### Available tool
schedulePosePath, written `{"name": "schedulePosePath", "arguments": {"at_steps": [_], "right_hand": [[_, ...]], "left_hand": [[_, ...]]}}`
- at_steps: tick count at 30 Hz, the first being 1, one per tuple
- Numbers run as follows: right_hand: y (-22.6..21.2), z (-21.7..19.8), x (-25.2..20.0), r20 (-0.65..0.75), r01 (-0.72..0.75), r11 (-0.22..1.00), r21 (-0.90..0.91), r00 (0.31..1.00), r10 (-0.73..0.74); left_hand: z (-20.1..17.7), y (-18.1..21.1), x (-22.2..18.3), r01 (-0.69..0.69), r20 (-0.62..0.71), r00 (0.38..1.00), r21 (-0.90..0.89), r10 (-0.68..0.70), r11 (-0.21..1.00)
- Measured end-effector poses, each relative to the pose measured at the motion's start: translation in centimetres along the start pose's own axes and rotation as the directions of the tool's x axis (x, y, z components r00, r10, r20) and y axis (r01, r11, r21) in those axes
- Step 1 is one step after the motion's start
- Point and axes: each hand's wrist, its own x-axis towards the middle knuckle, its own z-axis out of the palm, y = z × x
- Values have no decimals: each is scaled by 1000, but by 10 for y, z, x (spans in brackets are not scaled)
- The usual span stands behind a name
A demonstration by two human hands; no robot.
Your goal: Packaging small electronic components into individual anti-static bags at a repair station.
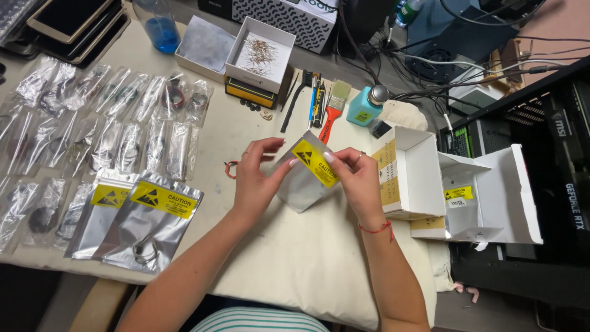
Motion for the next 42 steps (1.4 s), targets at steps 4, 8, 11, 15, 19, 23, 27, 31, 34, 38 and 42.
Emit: {"name": "schedulePosePath", "arguments": {"at_steps": [4, 8, 11, 15, 19, 23, 27, 31, 34, 38, 42], "right_hand": [[16, 4, 0, -86, 71, 997, -7, 994, -72], [12, 15, -11, -135, 393, 919, -36, 909, -394], [7, 21, -17, -106, 541, 826, -161, 822, -559], [-11, 28, -28, 0, 680, 632, -371, 681, -732], [-6, 28, -32, 51, 751, 498, -434, 572, -818], [-11, 25, -31, 47, 748, 494, -443, 569, -821], [-15, 19, -30, 17, 725, 545, -421, 607, -794], [-24, 5, -28, 77, 745, 527, -410, 604, -793], [-32, -5, -30, 139, 711, 585, -392, 674, -726], [-43, -20, -31, 210, 664, 666, -340, 744, -634], [-47, -28, -31, 255, 633, 695, -341, 774, -580]], "left_hand": [[7, 4, -10, -114, -33, 993, -18, 113, 993], [12, 19, -19, 206, 116, 977, -264, -181, 942], [10, 25, -17, 338, 133, 941, -338, -311, 878], [1, 29, -9, 363, 95, 930, -370, -354, 855], [-7, 27, -7, 144, -8, 988, -279, -152, 949], [-10, 35, -4, 59, 44, 998, -319, -48, 946], [-11, 30, -4, 90, 129, 991, -409, -41, 908], [-2, 21, -9, 104, 140, 989, -432, -47, 896], [4, 18, -17, 91, 157, 987, -397, -30, 913], [8, 15, -25, 86, 224, 975, -319, -13, 944], [12, 1, -31, 84, 282, 959, -273, -3, 958]]}}
